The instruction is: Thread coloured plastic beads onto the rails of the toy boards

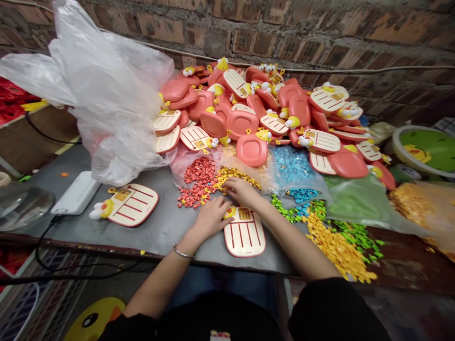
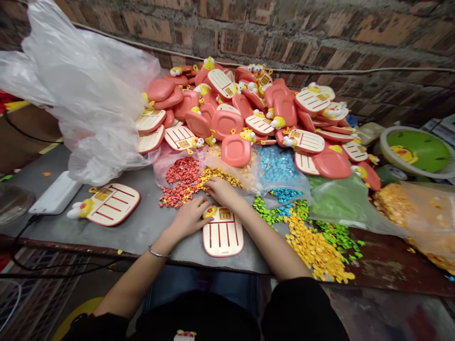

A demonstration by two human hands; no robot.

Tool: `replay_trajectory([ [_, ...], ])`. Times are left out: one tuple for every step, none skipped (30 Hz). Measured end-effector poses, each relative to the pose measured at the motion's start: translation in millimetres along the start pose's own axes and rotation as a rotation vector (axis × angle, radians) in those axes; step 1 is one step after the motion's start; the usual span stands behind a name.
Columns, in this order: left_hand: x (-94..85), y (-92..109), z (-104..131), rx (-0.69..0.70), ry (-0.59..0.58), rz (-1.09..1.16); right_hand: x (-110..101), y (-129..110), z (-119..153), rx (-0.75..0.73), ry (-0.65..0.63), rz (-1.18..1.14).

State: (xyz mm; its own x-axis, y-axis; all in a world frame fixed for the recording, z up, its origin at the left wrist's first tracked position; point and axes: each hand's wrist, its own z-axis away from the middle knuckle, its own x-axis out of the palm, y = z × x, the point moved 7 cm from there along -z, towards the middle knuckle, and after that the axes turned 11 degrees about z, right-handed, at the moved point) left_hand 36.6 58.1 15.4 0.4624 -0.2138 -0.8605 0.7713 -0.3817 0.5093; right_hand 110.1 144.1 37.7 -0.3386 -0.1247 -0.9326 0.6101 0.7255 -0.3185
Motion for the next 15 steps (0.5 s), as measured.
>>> replay_trajectory([
  [-0.7, 1, 0, -0.005, -0.004, -0.003, 5, -4, -10, -0.023, -0.030, 0.037],
  [-1.6, 2, 0, -0.011, -0.008, -0.007, 10, -8, -19, -0.047, -0.065, 0.084],
  [-2.7, 3, -1, -0.017, -0.012, -0.012, 16, -11, -27, -0.065, -0.101, 0.140],
  [-3.9, 4, -1, -0.022, -0.018, -0.016, 21, -14, -33, -0.078, -0.133, 0.198],
  [-5.1, 5, -1, -0.024, -0.024, -0.021, 25, -16, -37, -0.087, -0.157, 0.249],
  [-6.2, 7, -1, -0.024, -0.032, -0.025, 29, -16, -40, -0.092, -0.170, 0.289],
  [-7.3, 8, -1, -0.020, -0.042, -0.029, 31, -16, -42, -0.094, -0.171, 0.314],
  [-8.2, 9, -1, -0.013, -0.053, -0.033, 33, -16, -42, -0.094, -0.164, 0.321],
  [-9.0, 10, -1, -0.002, -0.066, -0.036, 33, -15, -42, -0.092, -0.149, 0.307],
  [-9.7, 10, -1, 0.012, -0.080, -0.039, 31, -13, -40, -0.087, -0.129, 0.272],
  [-10.6, 10, -2, 0.028, -0.095, -0.040, 28, -11, -37, -0.075, -0.100, 0.218],
  [-11.6, 9, -3, 0.047, -0.110, -0.041, 22, -9, -32, -0.053, -0.058, 0.145],
  [-12.7, 7, -4, 0.069, -0.128, -0.040, 15, -5, -26, -0.022, -0.003, 0.060],
  [-13.9, 5, -4, 0.092, -0.145, -0.035, 6, -1, -17, 0.017, 0.060, -0.032],
  [-15.0, 2, -4, 0.121, -0.166, -0.025, -3, 3, -6, 0.059, 0.126, -0.130],
])
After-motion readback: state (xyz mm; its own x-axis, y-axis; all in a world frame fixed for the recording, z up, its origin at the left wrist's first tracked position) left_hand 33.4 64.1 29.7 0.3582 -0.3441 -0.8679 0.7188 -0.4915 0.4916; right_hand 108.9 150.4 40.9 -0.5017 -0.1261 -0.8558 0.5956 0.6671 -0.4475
